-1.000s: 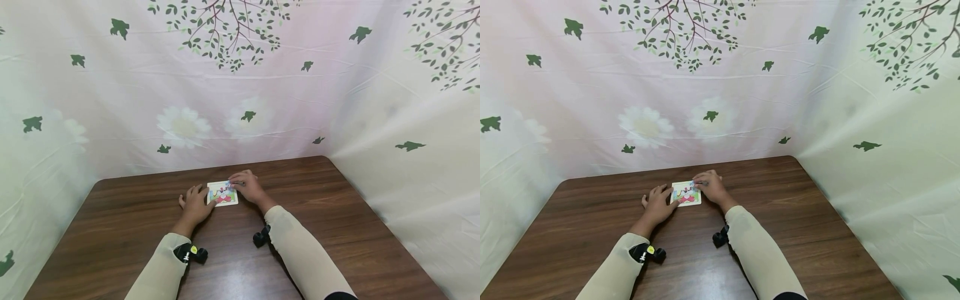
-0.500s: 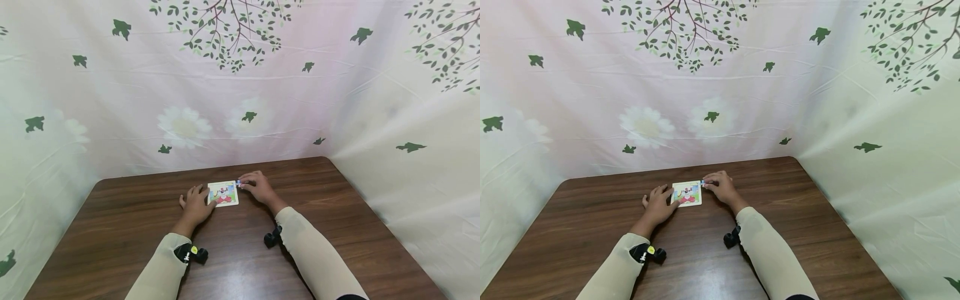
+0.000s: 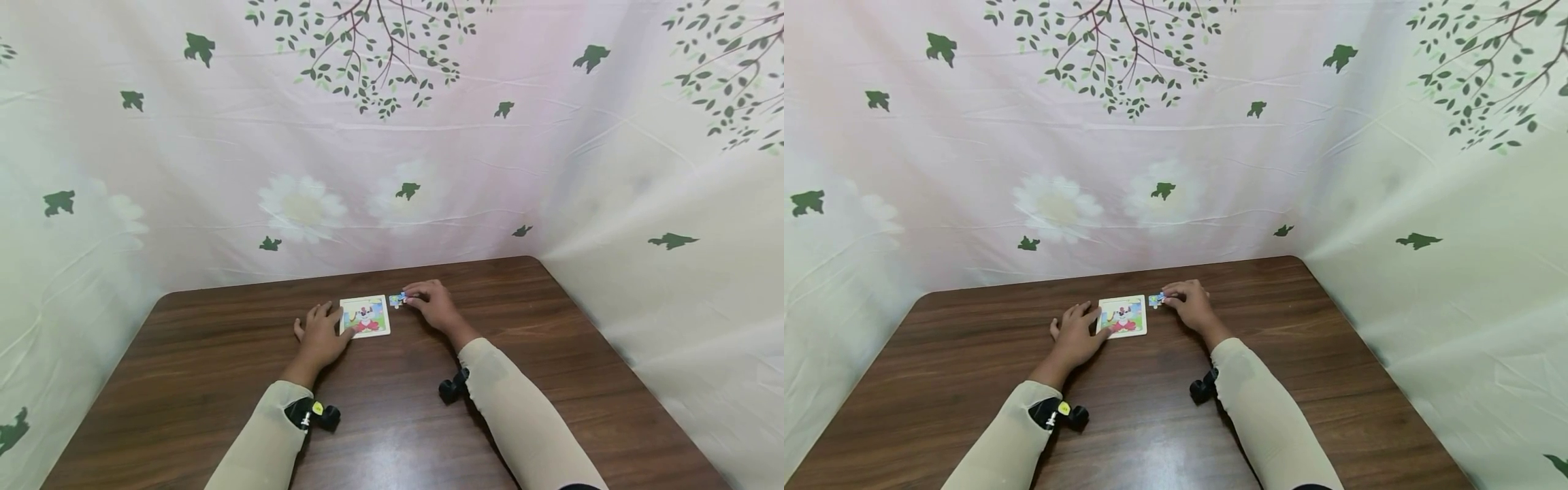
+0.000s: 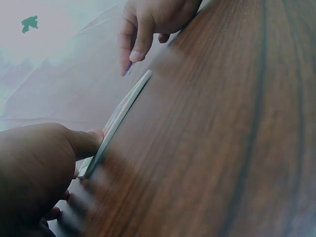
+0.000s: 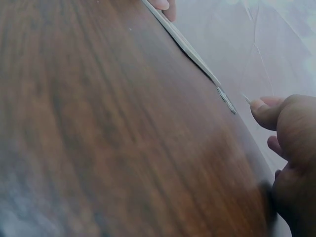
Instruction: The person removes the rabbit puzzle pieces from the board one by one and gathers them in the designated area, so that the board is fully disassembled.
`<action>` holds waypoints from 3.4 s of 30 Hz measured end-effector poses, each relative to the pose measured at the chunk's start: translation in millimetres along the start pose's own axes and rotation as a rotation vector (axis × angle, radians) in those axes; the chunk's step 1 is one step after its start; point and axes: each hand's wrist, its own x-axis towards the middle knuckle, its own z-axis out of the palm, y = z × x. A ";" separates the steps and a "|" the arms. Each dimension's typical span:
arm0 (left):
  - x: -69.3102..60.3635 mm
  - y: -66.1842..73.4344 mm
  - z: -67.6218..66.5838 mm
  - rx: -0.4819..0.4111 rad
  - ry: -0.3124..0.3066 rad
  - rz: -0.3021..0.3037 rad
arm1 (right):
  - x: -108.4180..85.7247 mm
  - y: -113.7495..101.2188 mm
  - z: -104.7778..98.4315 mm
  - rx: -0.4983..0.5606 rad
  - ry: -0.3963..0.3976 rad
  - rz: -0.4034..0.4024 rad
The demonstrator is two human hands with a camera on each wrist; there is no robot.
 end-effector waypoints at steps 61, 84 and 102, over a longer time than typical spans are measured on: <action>1.6 1.3 -2.3 0.003 -0.003 0.004 | 0.9 -1.3 -2.3 -0.040 0.012 0.058; 2.9 -1.7 -1.0 0.016 -0.014 0.001 | 12.0 -35.0 45.4 0.015 0.020 -0.056; 1.4 0.5 -1.4 0.014 -0.017 -0.008 | 9.7 -45.7 54.4 -0.148 -0.163 -0.121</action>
